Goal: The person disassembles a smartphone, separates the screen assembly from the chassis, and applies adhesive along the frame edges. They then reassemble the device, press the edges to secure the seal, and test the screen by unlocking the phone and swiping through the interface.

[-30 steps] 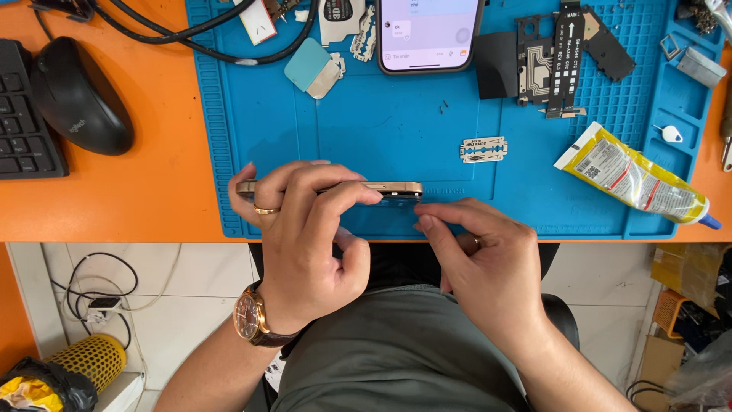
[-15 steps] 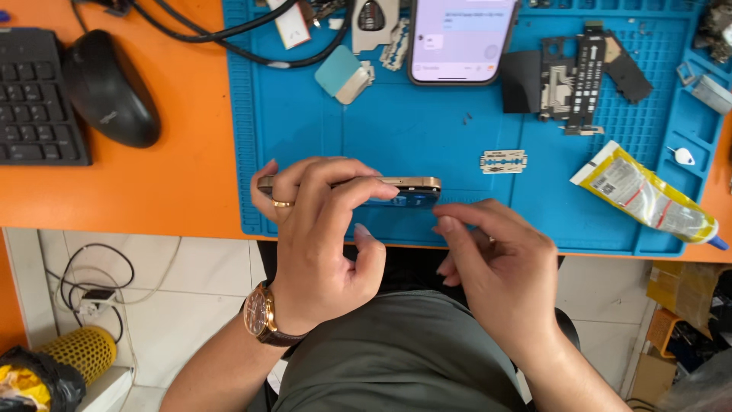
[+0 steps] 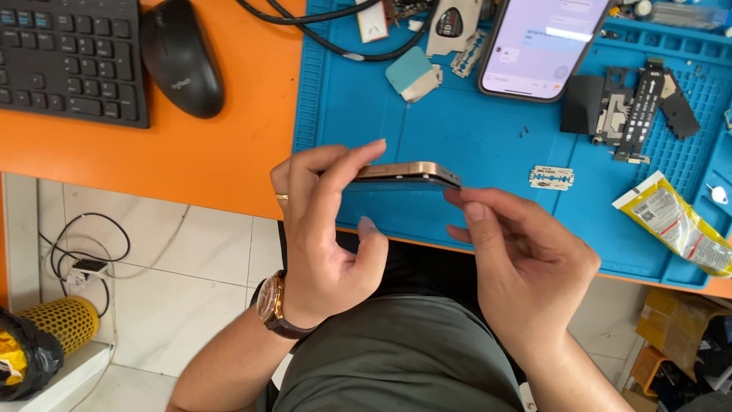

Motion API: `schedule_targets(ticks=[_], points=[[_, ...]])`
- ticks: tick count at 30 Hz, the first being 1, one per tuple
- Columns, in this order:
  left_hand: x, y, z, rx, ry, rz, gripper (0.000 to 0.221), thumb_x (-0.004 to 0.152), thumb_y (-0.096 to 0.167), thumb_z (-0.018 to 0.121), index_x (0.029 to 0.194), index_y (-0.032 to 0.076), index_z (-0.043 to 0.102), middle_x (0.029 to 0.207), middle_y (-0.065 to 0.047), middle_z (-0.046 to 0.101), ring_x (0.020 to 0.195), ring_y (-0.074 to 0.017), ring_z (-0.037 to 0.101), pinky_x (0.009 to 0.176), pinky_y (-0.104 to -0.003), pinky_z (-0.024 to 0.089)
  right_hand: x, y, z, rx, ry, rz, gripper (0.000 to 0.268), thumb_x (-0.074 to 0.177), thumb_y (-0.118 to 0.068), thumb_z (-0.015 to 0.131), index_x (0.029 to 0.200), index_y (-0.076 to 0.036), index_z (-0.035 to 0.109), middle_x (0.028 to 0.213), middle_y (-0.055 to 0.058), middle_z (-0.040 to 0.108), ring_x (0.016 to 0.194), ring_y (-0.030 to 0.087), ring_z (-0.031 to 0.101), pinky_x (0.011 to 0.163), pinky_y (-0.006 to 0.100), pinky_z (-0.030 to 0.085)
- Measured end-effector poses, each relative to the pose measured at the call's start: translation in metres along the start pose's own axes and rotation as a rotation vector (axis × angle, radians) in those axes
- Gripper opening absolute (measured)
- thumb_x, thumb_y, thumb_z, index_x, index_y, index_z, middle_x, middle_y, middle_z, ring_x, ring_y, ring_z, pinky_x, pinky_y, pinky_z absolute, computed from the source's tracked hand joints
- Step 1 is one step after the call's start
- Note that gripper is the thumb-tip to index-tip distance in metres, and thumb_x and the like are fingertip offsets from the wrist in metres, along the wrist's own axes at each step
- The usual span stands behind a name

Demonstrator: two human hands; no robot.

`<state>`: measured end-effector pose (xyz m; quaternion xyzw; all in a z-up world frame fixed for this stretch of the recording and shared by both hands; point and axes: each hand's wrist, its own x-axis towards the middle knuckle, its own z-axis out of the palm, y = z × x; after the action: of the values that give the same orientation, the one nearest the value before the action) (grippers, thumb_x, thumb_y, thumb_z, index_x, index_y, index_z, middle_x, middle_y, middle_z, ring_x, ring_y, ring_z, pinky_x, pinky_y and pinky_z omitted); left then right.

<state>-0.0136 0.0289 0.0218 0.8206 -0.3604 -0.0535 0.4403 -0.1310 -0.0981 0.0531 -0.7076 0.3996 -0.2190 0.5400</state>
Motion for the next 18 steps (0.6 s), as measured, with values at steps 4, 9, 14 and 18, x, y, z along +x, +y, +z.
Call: schedule_targets(ticks=[4,9,14,18], points=[[-0.002,-0.007,-0.005,-0.059,0.024,-0.051,0.062,0.082,0.009,0.055,0.144,0.013,0.063,0.131,-0.01,0.058,0.125,-0.03,0.052,0.111,-0.044,0.045,0.003,-0.004,0.01,0.016,0.007,-0.078,0.014,0.108,0.002,0.064,0.115,0.011,0.073,0.101,0.024,0.078,0.1,0.029,0.082,0.08,0.035,0.077],[-0.005,-0.012,-0.006,-0.175,0.055,-0.064,0.064,0.081,0.007,0.053,0.145,0.011,0.056,0.138,-0.01,0.058,0.13,-0.0294,0.052,0.109,-0.041,0.053,0.007,-0.006,0.02,0.104,0.023,-0.114,0.012,0.111,0.001,0.063,0.113,0.01,0.071,0.105,0.023,0.072,0.101,0.032,0.083,0.08,0.034,0.076],[-0.01,-0.012,-0.002,-0.15,0.096,-0.072,0.063,0.08,0.01,0.053,0.143,0.012,0.056,0.134,-0.009,0.058,0.128,-0.0285,0.053,0.108,-0.043,0.047,0.005,-0.007,0.027,0.074,0.051,-0.177,0.012,0.109,0.004,0.063,0.115,0.012,0.071,0.109,0.026,0.074,0.098,0.037,0.085,0.08,0.036,0.075],[-0.012,-0.011,0.0,-0.127,0.119,-0.068,0.063,0.077,0.011,0.052,0.14,0.014,0.057,0.13,-0.008,0.059,0.122,-0.0276,0.055,0.104,-0.043,0.041,0.003,-0.002,0.03,0.038,0.084,-0.233,0.013,0.109,0.004,0.064,0.116,0.013,0.071,0.111,0.027,0.076,0.1,0.035,0.084,0.083,0.036,0.074]])
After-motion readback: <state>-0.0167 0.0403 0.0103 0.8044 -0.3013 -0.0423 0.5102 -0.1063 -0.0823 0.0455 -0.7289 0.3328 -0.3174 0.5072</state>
